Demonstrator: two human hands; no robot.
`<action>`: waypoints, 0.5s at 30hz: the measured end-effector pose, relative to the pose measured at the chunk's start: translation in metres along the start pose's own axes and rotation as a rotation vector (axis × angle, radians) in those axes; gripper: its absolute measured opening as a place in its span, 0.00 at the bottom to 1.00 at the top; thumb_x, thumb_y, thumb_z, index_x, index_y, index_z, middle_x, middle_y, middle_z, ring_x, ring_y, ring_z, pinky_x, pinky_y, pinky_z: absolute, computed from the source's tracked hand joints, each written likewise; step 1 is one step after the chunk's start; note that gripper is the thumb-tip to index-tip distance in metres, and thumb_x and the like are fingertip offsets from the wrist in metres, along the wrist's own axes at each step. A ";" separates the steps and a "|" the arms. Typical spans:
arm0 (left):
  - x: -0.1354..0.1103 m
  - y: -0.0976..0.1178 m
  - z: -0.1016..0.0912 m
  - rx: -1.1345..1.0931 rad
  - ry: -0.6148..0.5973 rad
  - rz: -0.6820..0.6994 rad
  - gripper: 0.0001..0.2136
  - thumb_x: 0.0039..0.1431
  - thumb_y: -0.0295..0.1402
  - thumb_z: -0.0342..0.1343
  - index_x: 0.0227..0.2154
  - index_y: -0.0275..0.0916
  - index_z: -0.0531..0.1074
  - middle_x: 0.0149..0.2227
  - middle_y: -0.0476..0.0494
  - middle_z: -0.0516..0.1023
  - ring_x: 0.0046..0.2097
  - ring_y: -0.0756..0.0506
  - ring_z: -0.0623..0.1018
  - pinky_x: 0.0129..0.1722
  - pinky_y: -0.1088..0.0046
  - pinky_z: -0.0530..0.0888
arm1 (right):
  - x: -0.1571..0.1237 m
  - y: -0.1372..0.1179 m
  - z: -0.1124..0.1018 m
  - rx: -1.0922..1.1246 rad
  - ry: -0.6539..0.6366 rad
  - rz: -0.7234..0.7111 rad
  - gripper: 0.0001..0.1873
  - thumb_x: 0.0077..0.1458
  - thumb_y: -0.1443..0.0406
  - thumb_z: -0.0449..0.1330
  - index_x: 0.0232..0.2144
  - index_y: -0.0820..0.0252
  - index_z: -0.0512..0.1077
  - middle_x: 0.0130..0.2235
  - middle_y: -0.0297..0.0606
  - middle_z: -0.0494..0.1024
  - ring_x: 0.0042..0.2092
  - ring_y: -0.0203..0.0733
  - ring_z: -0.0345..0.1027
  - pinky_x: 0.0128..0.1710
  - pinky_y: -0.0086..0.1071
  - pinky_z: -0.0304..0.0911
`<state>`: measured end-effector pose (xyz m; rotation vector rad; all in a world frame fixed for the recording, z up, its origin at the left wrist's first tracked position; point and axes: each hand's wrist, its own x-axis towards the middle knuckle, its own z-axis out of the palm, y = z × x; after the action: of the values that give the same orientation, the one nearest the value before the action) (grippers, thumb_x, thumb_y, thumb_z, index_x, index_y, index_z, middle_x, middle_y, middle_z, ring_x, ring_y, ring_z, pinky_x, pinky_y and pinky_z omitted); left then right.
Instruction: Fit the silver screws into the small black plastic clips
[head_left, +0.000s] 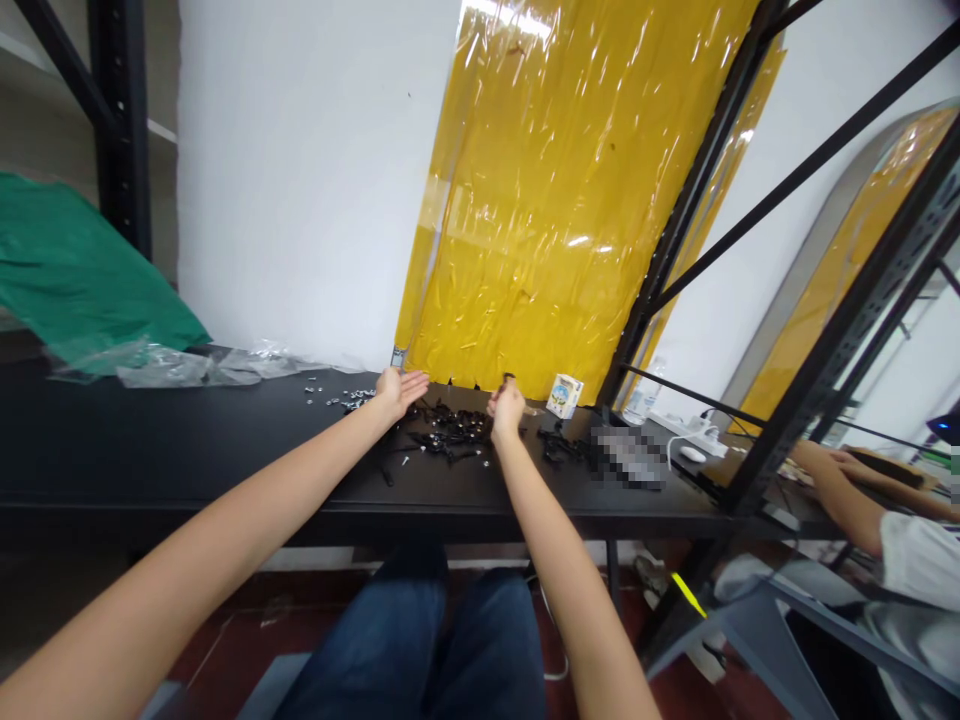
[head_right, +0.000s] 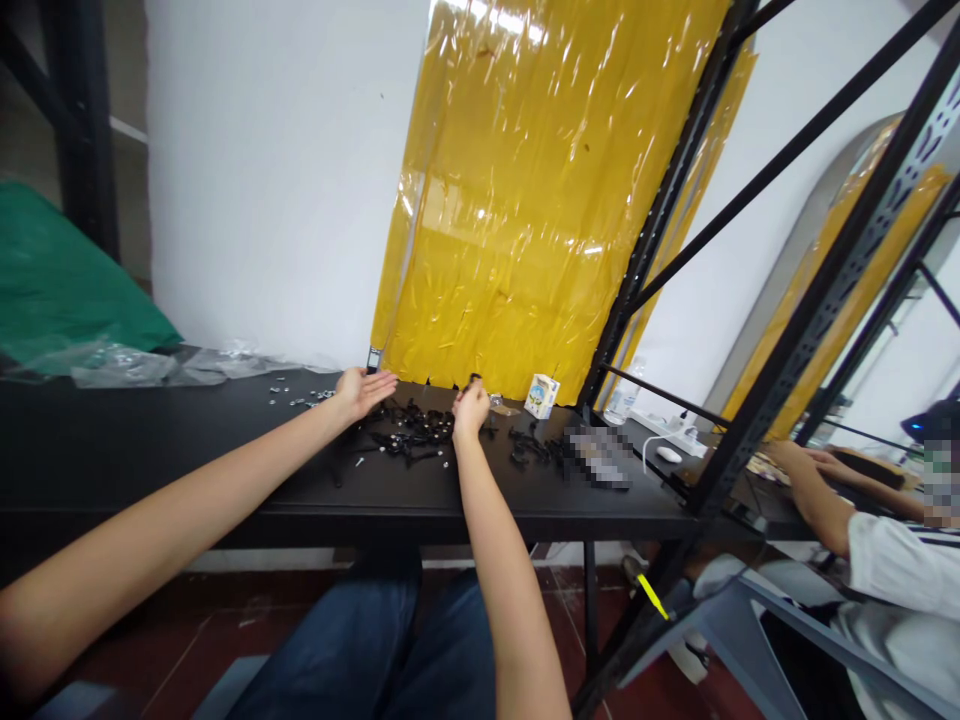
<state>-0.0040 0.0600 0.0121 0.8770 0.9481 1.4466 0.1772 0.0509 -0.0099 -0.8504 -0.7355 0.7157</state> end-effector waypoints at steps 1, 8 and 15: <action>0.002 0.003 -0.002 0.056 0.063 0.071 0.21 0.60 0.29 0.33 0.46 0.28 0.68 0.41 0.31 0.77 0.41 0.46 0.78 0.38 0.73 0.75 | 0.003 -0.004 -0.004 0.063 0.088 0.037 0.18 0.61 0.55 0.41 0.21 0.55 0.53 0.14 0.24 0.58 0.11 0.28 0.47 0.10 0.22 0.43; -0.002 0.008 -0.003 0.619 0.069 0.247 0.06 0.40 0.34 0.60 0.20 0.36 0.75 0.28 0.40 0.78 0.41 0.38 0.76 0.43 0.66 0.70 | 0.008 -0.017 -0.025 0.226 0.276 0.097 0.24 0.61 0.56 0.25 0.23 0.55 0.53 0.16 0.28 0.59 0.13 0.30 0.52 0.11 0.23 0.49; -0.016 0.003 0.001 1.616 -0.278 0.356 0.15 0.34 0.51 0.62 0.22 0.45 0.78 0.32 0.45 0.80 0.40 0.39 0.76 0.43 0.64 0.67 | 0.002 -0.024 -0.020 0.368 0.236 0.149 0.20 0.59 0.52 0.35 0.26 0.56 0.56 0.16 0.26 0.61 0.13 0.30 0.54 0.11 0.22 0.48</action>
<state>-0.0027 0.0436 0.0158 2.3989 1.7567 0.4998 0.2001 0.0332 0.0012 -0.6416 -0.3162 0.8361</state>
